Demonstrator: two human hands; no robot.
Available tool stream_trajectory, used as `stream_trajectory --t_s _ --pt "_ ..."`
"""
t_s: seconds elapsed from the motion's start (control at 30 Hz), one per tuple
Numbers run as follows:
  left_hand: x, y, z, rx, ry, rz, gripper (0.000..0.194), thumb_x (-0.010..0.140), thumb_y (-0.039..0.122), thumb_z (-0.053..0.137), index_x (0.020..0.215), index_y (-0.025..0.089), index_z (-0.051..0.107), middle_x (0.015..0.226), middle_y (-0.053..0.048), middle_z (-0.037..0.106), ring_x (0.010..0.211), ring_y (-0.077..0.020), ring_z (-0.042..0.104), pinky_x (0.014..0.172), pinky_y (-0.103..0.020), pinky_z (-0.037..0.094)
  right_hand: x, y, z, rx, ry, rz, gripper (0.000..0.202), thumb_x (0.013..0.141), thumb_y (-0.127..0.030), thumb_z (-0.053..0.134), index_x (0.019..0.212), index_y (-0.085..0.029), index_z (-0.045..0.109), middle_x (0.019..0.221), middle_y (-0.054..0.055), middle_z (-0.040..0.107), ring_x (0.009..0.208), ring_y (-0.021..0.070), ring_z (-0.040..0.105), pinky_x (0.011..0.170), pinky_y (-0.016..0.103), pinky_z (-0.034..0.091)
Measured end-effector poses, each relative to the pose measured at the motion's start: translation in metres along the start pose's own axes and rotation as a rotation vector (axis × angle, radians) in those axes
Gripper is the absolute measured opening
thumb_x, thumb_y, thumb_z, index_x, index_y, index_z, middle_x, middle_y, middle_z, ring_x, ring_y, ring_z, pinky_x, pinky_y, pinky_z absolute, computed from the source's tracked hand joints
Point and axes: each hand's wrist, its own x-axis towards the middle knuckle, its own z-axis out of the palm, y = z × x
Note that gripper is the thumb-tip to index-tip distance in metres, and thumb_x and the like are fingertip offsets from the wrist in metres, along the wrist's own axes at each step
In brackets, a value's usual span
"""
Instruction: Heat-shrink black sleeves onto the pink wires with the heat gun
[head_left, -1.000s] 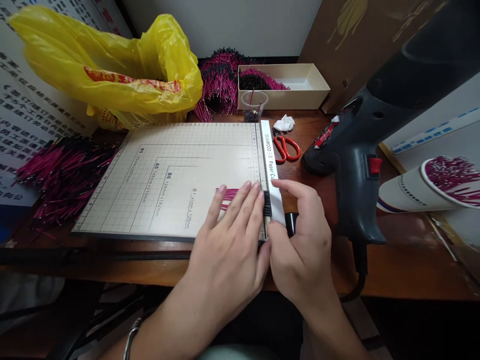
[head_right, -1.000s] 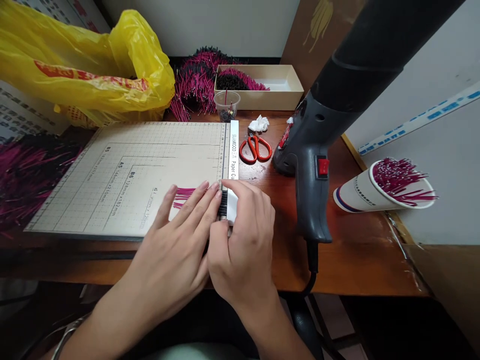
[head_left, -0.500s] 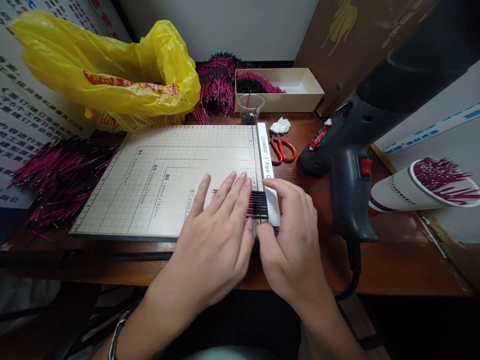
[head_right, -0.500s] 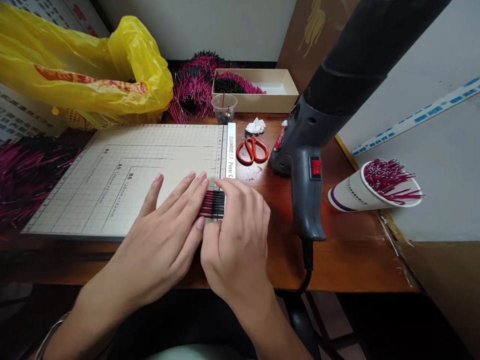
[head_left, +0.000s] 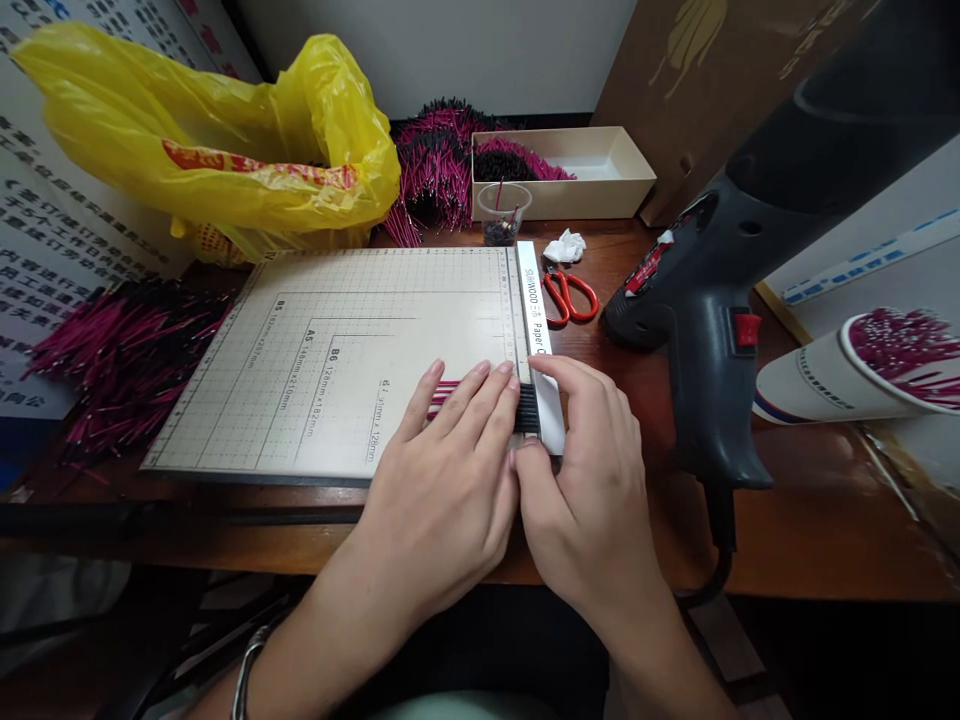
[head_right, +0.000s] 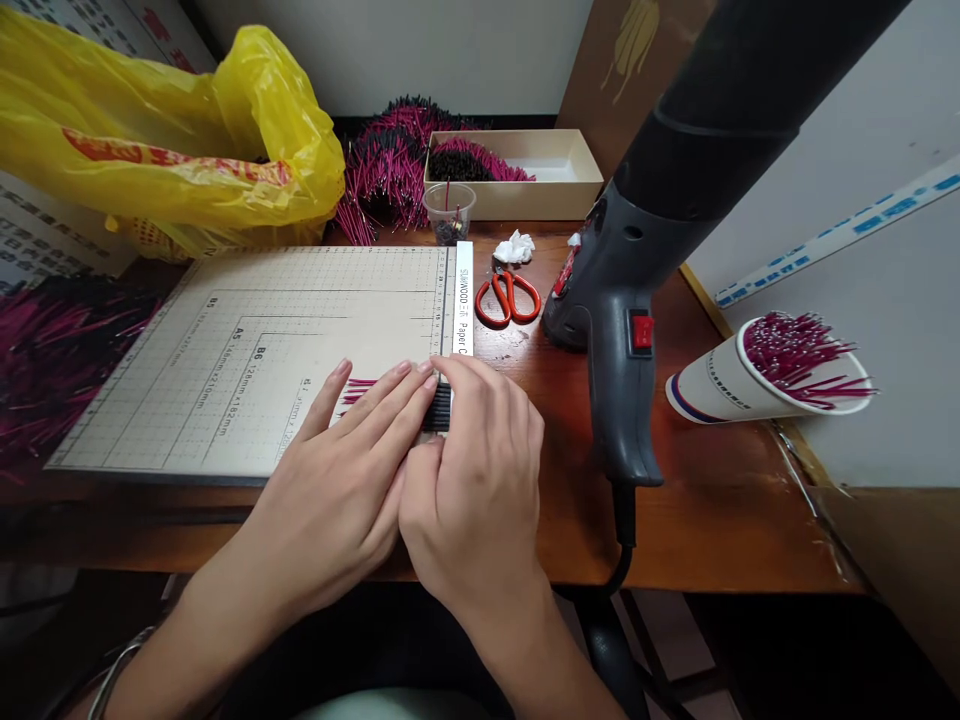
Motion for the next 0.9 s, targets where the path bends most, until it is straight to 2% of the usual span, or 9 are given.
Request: stream_trajectory --t_s 0.37,0.63,0.77,0.9 --pt "0.0007 -0.0034 0.0027 -0.042 0.021 0.028 0.052 0.112 0.023 0.031 0.148 0.002 0.061 0.157 -0.015 0.062 0.149 -0.028 0.059 0.132 -0.052 0.037 0.0005 0.0004 0.0022 0.015 0.039 0.014 0.044 0.086 -0.011 0.048 0.127 -0.019 0.061 0.125 0.01 0.072 0.118 0.0232 0.067 0.102 0.044 0.054" --pt "-0.001 -0.0029 0.0018 -0.061 -0.008 0.042 0.053 0.113 0.023 0.028 0.153 0.002 0.056 0.162 -0.013 0.058 0.154 -0.0273 0.053 0.137 -0.051 0.026 -0.0006 0.0004 0.0022 0.023 0.057 0.018 0.043 0.087 -0.011 0.047 0.126 -0.019 0.061 0.124 0.01 0.072 0.117 0.0231 0.067 0.101 0.044 0.054" --pt "0.0011 -0.0034 -0.0028 -0.054 0.019 -0.046 0.054 0.111 0.022 0.03 0.158 0.0 0.048 0.166 -0.015 0.053 0.157 -0.0272 0.049 0.138 -0.05 0.019 0.0012 0.0015 0.0009 0.046 0.042 0.014 0.046 0.085 -0.01 0.048 0.129 -0.018 0.061 0.126 0.01 0.072 0.119 0.0231 0.066 0.103 0.044 0.054" --pt "0.0018 -0.004 -0.0057 -0.028 0.051 -0.098 0.053 0.111 0.024 0.034 0.156 0.001 0.051 0.163 -0.016 0.055 0.156 -0.0297 0.051 0.137 -0.052 0.014 0.0017 0.0013 0.0001 0.057 0.036 0.017 0.045 0.086 -0.011 0.048 0.129 -0.019 0.061 0.126 0.01 0.072 0.119 0.0236 0.066 0.102 0.045 0.055"
